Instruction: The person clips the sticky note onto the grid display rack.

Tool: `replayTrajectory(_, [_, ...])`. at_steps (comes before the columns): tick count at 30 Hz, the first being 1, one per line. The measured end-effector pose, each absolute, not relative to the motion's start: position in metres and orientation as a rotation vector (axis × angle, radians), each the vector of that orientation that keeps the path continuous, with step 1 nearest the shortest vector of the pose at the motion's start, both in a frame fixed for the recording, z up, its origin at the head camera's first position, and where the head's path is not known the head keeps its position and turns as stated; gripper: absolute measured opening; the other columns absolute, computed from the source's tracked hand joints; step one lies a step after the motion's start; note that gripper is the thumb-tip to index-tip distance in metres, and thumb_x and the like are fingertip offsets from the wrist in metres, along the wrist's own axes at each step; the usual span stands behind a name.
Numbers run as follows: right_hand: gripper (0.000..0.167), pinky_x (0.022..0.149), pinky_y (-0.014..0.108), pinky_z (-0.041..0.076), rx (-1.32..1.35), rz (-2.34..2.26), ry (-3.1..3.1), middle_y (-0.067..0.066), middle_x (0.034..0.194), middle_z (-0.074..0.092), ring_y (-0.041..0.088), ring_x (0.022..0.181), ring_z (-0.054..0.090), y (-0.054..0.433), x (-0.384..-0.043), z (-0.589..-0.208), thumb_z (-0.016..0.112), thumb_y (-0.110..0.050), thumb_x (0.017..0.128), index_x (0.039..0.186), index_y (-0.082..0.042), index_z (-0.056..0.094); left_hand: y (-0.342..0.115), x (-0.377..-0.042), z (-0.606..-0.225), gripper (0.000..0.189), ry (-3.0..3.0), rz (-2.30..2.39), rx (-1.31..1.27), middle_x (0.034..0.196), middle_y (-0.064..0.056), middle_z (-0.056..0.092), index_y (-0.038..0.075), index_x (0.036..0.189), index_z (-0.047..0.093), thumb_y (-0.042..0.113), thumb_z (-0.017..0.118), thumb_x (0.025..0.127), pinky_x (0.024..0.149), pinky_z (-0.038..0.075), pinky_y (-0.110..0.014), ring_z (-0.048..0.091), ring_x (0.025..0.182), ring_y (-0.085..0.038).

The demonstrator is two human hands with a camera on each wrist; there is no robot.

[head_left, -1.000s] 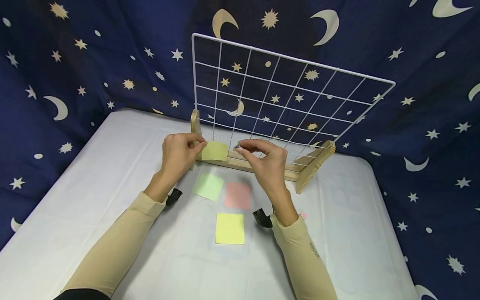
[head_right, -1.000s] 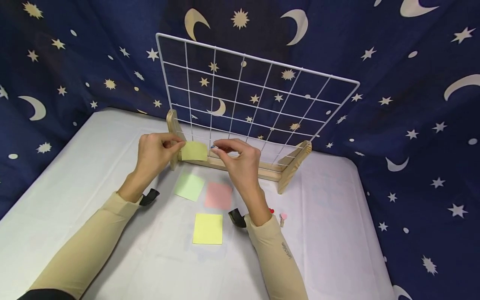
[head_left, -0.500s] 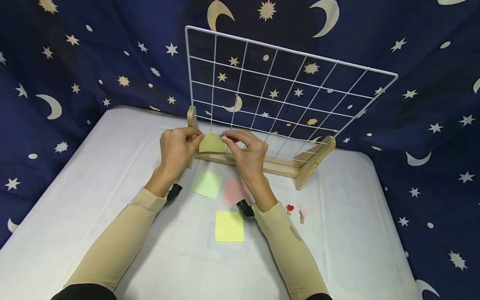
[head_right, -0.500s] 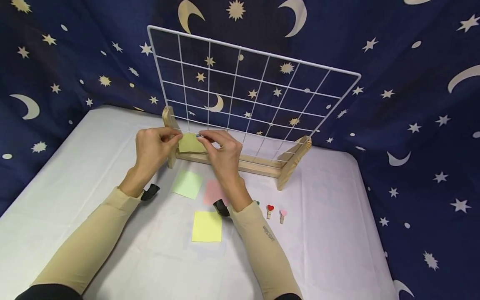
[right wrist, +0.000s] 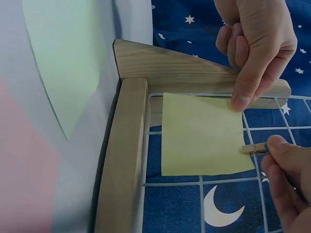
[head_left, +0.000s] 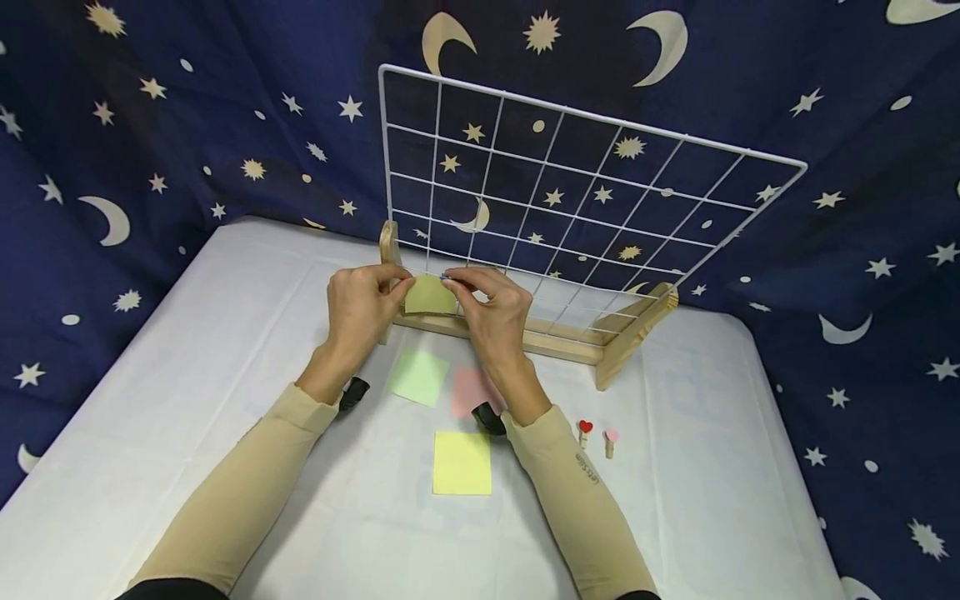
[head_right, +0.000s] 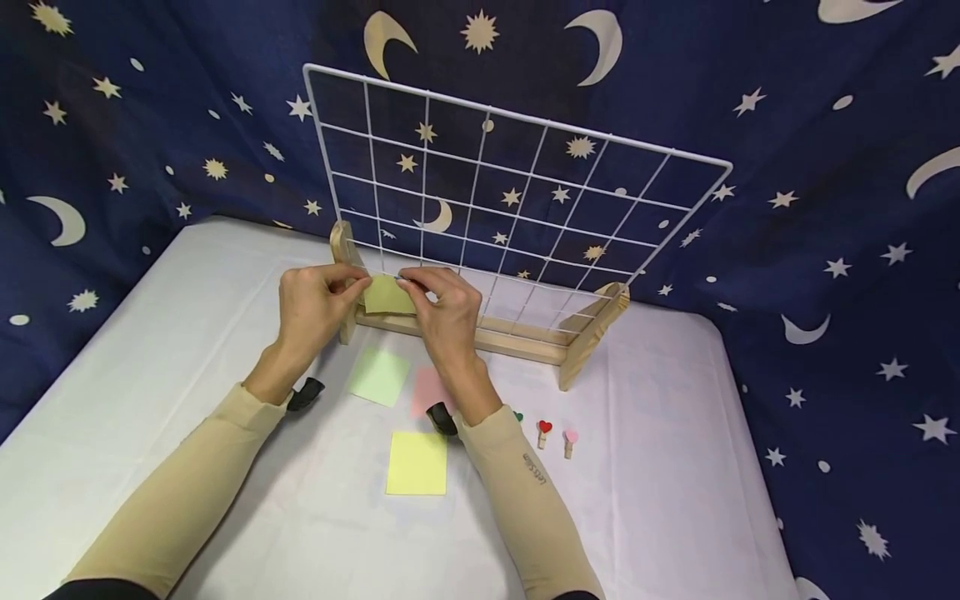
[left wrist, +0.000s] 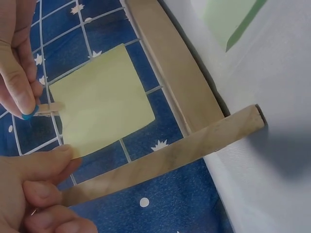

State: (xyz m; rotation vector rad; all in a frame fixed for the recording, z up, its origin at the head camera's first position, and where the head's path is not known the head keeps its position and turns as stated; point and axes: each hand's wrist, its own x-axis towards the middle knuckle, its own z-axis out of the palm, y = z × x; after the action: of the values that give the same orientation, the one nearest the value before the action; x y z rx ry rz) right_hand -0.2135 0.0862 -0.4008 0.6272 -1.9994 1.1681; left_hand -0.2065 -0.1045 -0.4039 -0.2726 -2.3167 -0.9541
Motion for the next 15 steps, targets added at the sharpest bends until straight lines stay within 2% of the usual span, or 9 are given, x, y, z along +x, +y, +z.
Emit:
replayTrajectory(9, [0.012, 0.072, 0.028, 0.062, 0.651, 1.056, -2.074, 0.011, 0.095, 0.081, 0.022, 0.078, 0.076, 0.0839, -0.2101, -0.3969, 0.084, -0.006, 0.088, 0.099, -0.002, 0.083, -0.1035, -0.2079, -0.4078, 0.005, -2.268, -0.97, -0.281, 0.053, -0.005, 0.06, 0.007, 0.088, 0.085, 0.012, 0.086, 0.087, 0.05, 0.035, -0.033, 0.043, 0.048, -0.012])
replayTrajectory(15, [0.013, 0.073, 0.029, 0.062, 0.606, 1.015, -2.134, 0.011, 0.097, 0.081, 0.022, 0.08, 0.077, 0.0835, -0.2072, -0.3938, 0.082, -0.005, 0.09, 0.102, -0.002, 0.083, -0.1015, -0.2093, -0.4082, 0.006, -2.242, -0.984, -0.293, 0.057, -0.007, 0.065, 0.006, 0.088, 0.085, 0.012, 0.087, 0.087, 0.051, 0.037, -0.033, 0.046, 0.049, -0.013])
